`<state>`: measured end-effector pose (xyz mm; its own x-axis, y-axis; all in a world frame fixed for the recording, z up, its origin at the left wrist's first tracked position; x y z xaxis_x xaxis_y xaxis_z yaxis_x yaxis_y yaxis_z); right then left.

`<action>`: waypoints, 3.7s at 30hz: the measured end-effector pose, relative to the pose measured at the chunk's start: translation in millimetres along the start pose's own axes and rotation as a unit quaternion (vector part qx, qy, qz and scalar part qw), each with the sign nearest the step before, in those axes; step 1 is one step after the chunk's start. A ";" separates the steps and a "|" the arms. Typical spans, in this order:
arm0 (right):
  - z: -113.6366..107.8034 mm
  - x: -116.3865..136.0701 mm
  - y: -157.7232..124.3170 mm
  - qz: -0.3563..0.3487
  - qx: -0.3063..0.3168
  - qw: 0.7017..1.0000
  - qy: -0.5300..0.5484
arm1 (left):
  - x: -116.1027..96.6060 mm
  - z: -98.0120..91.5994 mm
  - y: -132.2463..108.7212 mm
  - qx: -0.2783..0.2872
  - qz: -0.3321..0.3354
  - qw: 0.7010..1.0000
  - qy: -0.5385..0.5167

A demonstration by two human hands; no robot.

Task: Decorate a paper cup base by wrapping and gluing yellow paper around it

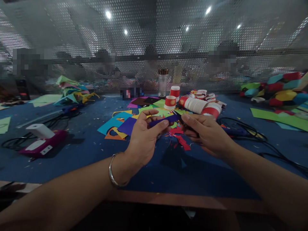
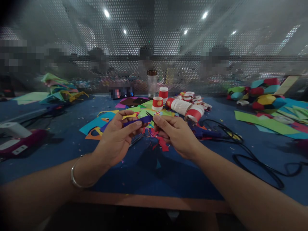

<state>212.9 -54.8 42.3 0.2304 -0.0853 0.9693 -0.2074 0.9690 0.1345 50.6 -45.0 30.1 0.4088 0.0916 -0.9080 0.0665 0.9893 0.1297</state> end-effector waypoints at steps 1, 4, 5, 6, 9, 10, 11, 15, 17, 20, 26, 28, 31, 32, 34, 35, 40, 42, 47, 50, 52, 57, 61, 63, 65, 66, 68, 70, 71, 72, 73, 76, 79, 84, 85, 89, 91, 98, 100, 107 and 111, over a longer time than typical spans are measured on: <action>0.2 0.2 0.0 0.000 -0.001 1.000 0.001 | -1.2 -0.5 0.3 -0.003 0.010 1.000 0.005; 0.6 0.9 -0.3 0.000 -0.003 1.000 -0.001 | -3.6 -1.4 1.6 0.001 0.043 0.999 0.023; 1.0 1.1 -0.5 0.000 -0.001 1.000 -0.003 | -4.1 -1.9 2.1 0.003 0.054 0.998 0.028; 1.4 1.1 -0.7 0.001 0.003 1.000 -0.006 | -4.6 -2.4 2.7 0.003 0.065 0.997 0.033; 2.3 1.0 -1.2 0.000 0.008 1.000 -0.012 | -6.8 -4.4 4.2 -0.001 0.096 0.994 0.049; 2.0 1.0 -1.3 -0.001 0.003 1.000 -0.012 | -7.8 -5.1 4.7 -0.004 0.105 0.993 0.055; 1.5 1.0 -1.2 -0.002 -0.005 1.000 -0.012 | -8.8 -5.7 5.1 -0.005 0.112 0.992 0.062; -1.0 1.8 -0.2 -0.008 -0.036 0.999 -0.017 | -9.5 -7.3 7.3 0.002 0.120 0.989 0.086; -0.3 1.7 0.6 -0.005 -0.033 0.999 -0.026 | -7.0 -6.5 8.7 0.021 0.109 0.988 0.103; 3.3 0.3 1.1 0.006 -0.014 0.999 -0.039 | -3.2 -4.0 9.8 0.054 0.107 0.983 0.139; 9.1 -2.7 -1.4 0.022 0.015 0.999 -0.041 | -0.3 1.6 9.8 0.098 0.102 0.978 0.154; 9.1 -2.8 -2.4 0.020 0.020 0.999 -0.041 | -0.9 3.1 9.3 0.106 0.095 0.980 0.137; 8.2 -1.9 -2.8 0.006 0.025 0.998 -0.054 | -1.9 3.4 7.8 0.095 0.085 0.983 0.132; 8.2 -1.2 -2.7 0.000 0.027 0.998 -0.058 | -2.0 2.9 7.1 0.088 0.080 0.985 0.126; 8.3 0.7 -2.5 -0.012 0.030 0.998 -0.063 | -1.0 1.8 5.4 0.078 0.061 0.990 0.104; 8.5 1.8 -2.3 -0.017 0.030 0.997 -0.064 | 0.5 1.8 4.4 0.082 0.044 0.991 0.094; 9.7 7.1 -2.1 -0.035 0.041 0.996 -0.075 | 10.0 5.1 -1.0 0.144 -0.072 0.984 0.081; 9.5 7.4 -2.3 -0.036 0.044 0.994 -0.089 | 8.8 4.8 -0.8 0.143 -0.073 0.984 0.079; 6.9 3.9 -2.6 -0.027 0.041 0.992 -0.118 | 0.3 0.4 3.8 0.106 -0.027 0.990 0.091; 5.3 0.7 -2.1 -0.015 0.043 0.993 -0.109 | -2.9 -1.5 5.8 0.099 0.008 0.989 0.106; 5.3 -0.2 -1.7 -0.012 0.049 0.993 -0.110 | -3.6 -2.2 6.3 0.100 0.027 0.987 0.121; 9.4 2.6 -2.1 -0.027 0.069 0.988 -0.136 | -3.7 -1.7 5.8 0.106 0.041 0.982 0.149; 9.9 3.7 -2.8 -0.025 0.073 0.984 -0.160 | -4.2 -0.5 4.5 0.102 0.031 0.985 0.135; 8.8 4.1 -3.0 -0.025 0.068 0.983 -0.169 | -4.2 0.0 4.0 0.106 0.024 0.986 0.126; 8.4 5.1 -3.2 -0.033 0.069 0.982 -0.170 | -4.4 -0.2 4.1 0.107 0.023 0.986 0.124; 8.7 5.7 -3.4 -0.036 0.072 0.982 -0.169 | -4.6 -0.5 4.2 0.105 0.025 0.986 0.126; 9.6 6.8 -3.7 -0.040 0.075 0.983 -0.164 | -5.2 -1.2 4.5 0.103 0.031 0.985 0.133; 10.6 7.9 -4.0 -0.043 0.076 0.984 -0.158 | -5.4 -1.4 4.3 0.105 0.033 0.984 0.137; 11.1 8.3 -4.0 -0.044 0.076 0.984 -0.156 | -5.4 -1.4 4.1 0.107 0.032 0.984 0.137; 11.4 8.6 -4.0 -0.044 0.075 0.984 -0.156 | -5.2 -1.4 3.9 0.109 0.030 0.984 0.136; 11.7 8.9 -4.0 -0.045 0.073 0.984 -0.157 | -5.0 -1.4 3.6 0.111 0.027 0.984 0.134; 11.9 9.3 -3.7 -0.046 0.068 0.984 -0.159 | -4.4 -1.0 2.9 0.119 0.017 0.985 0.127; 11.6 9.2 -3.6 -0.051 0.069 0.985 -0.149 | -4.1 -1.0 3.1 0.121 0.017 0.985 0.120; 10.2 7.2 -3.4 -0.047 0.068 0.988 -0.134 | -2.4 1.1 4.0 0.132 -0.005 0.988 0.085; 10.0 6.9 -3.5 -0.046 0.066 0.988 -0.135 | -2.1 1.6 4.1 0.137 -0.011 0.987 0.079; 10.3 7.5 -4.2 -0.050 0.066 0.988 -0.131 | -1.9 2.3 4.2 0.144 -0.021 0.987 0.067; 10.7 7.9 -4.7 -0.049 0.068 0.988 -0.127 | -1.2 2.5 3.9 0.145 -0.027 0.987 0.061; 10.8 7.0 -5.3 -0.041 0.061 0.992 -0.103 | 1.5 6.2 1.3 0.124 -0.017 0.991 0.051; 10.8 6.4 -4.8 -0.042 0.056 0.993 -0.100 | 1.3 6.5 1.2 0.122 -0.014 0.991 0.056; 9.5 5.1 -3.9 -0.060 0.052 0.991 -0.103 | -12.0 0.3 5.7 0.091 0.076 0.990 0.078; 8.4 4.5 -2.9 -0.062 0.056 0.990 -0.110 | -12.0 -0.3 6.5 0.103 0.088 0.987 0.082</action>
<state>206.5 -59.9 48.0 0.0506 -0.2619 0.9638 -0.2972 0.9173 0.2649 45.8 -39.6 41.7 0.2797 0.2945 -0.9138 0.1976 0.9137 0.3550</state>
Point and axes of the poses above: each hand's wrist, its own y-axis towards the middle knuckle, its own z-axis out of the palm, x = y × z, the point moved 4 cm from there along y, towards the middle knuckle, and after that the axes turned 9 degrees about y, right-handed, at the moved point
